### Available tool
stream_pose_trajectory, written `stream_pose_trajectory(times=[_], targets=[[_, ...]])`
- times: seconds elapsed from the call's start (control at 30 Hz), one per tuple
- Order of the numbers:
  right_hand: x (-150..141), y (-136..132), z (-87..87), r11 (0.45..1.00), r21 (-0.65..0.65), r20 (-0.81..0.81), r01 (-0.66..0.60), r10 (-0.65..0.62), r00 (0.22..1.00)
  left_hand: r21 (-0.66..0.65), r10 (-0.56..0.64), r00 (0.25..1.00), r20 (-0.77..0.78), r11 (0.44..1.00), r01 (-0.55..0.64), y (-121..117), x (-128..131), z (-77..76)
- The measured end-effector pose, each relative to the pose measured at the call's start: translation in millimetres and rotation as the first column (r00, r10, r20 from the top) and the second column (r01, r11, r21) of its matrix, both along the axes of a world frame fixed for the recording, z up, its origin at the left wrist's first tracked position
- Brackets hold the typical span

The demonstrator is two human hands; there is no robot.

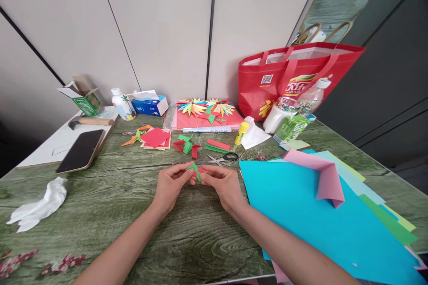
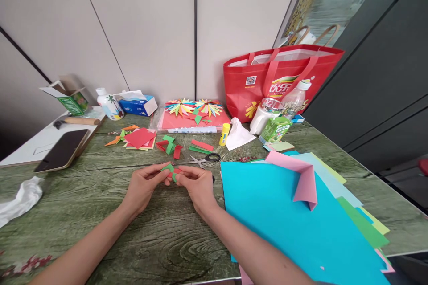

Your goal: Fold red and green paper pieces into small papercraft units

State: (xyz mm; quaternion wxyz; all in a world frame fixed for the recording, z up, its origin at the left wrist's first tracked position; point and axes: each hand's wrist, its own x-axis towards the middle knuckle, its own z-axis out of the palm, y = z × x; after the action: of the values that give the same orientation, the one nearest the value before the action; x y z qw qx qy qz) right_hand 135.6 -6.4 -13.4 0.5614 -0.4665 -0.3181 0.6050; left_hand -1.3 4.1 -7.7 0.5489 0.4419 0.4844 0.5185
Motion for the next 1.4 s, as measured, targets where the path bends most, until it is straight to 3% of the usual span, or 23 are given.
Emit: stream_pose_trajectory(times=[0.27,1.0,1.4], targets=[[-2.0,1.4,-1.5,0.999,0.007,0.006,0.050,-0.050,0.999,0.005,-0.012,0.999,0.041,1.000,0.012,-0.4,2.1,3.2],[-2.4,-1.3,0.5,1.000,0.010,0.028,0.019,-0.020,0.999,-0.019,0.011,0.995,0.099,1.000,-0.009,0.6,0.9,-4.1],[-1.2,-0.1,3.1,0.998,-0.042,0.000,-0.047,0.047,0.999,-0.007,-0.024,0.999,0.024,1.000,0.024,-0.7,1.8,0.2]])
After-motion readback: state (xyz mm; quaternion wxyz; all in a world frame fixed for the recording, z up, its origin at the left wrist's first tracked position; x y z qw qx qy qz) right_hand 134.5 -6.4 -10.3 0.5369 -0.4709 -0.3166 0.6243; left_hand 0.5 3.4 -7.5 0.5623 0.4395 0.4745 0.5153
